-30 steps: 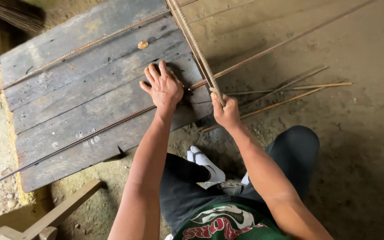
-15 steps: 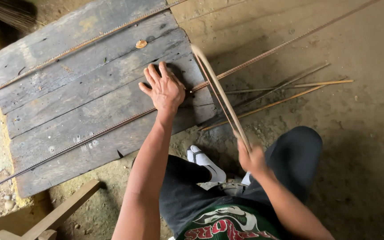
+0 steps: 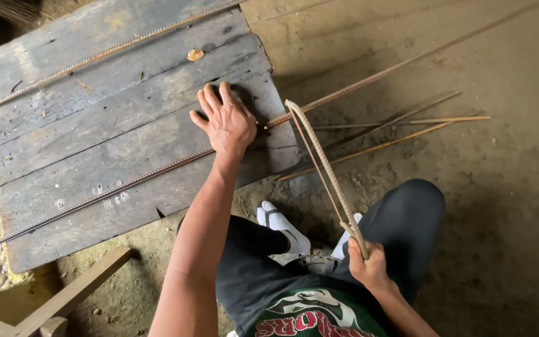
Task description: Sawing a metal rebar using a hacksaw on a wooden workbench
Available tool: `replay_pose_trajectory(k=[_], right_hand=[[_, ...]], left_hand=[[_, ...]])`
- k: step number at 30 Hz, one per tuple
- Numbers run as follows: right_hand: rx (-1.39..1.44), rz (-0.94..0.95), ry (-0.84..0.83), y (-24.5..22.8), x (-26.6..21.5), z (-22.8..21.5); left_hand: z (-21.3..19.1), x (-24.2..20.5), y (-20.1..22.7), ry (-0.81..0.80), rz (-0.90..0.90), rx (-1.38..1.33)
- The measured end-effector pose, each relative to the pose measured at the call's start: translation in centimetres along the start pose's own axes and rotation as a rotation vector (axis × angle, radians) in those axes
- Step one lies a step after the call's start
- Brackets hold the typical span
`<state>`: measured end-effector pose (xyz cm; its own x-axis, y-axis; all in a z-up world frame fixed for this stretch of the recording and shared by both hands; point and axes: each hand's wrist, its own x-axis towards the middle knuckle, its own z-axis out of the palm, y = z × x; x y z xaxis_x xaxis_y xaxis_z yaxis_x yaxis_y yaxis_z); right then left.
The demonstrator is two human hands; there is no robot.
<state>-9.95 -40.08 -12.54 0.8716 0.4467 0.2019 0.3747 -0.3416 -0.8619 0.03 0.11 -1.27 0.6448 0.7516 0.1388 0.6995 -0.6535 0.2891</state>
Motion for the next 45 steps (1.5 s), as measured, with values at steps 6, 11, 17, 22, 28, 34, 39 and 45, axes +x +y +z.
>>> replay_pose_trajectory(k=[6, 11, 17, 22, 28, 34, 39, 45], right_hand=[[0.104, 0.448, 0.031, -9.3, 17.2, 6.0], [0.253, 0.005, 0.125, -10.6, 23.3, 8.5], [0.289, -0.142, 0.075, -11.3, 22.1, 7.6], [0.465, -0.227, -0.021, -11.4, 23.6, 6.6], [0.561, -0.107, -0.112, -10.9, 23.8, 6.2], [0.572, -0.084, -0.052, -10.8, 24.3, 7.6], [0.679, -0.071, -0.056, -6.4, 24.2, 8.6], [-0.268, -0.471, 0.169, -0.2, 15.2, 6.1]], left_hand=[[-2.7, -0.8, 1.5, -0.176, -0.077, 0.003], [-1.5, 0.2, 0.6, -0.169, -0.073, 0.001], [-3.3, -0.5, 1.2, -0.177, -0.090, -0.031], [-2.8, -0.3, 0.8, -0.128, -0.066, -0.045], [-2.3, -1.1, 1.1, 0.010, -0.045, 0.012], [-0.2, 0.1, -0.4, 0.057, -0.062, 0.029], [0.9, 0.1, -0.5, 0.079, -0.076, -0.043], [0.5, -0.6, -0.4, 0.121, -0.067, -0.081]])
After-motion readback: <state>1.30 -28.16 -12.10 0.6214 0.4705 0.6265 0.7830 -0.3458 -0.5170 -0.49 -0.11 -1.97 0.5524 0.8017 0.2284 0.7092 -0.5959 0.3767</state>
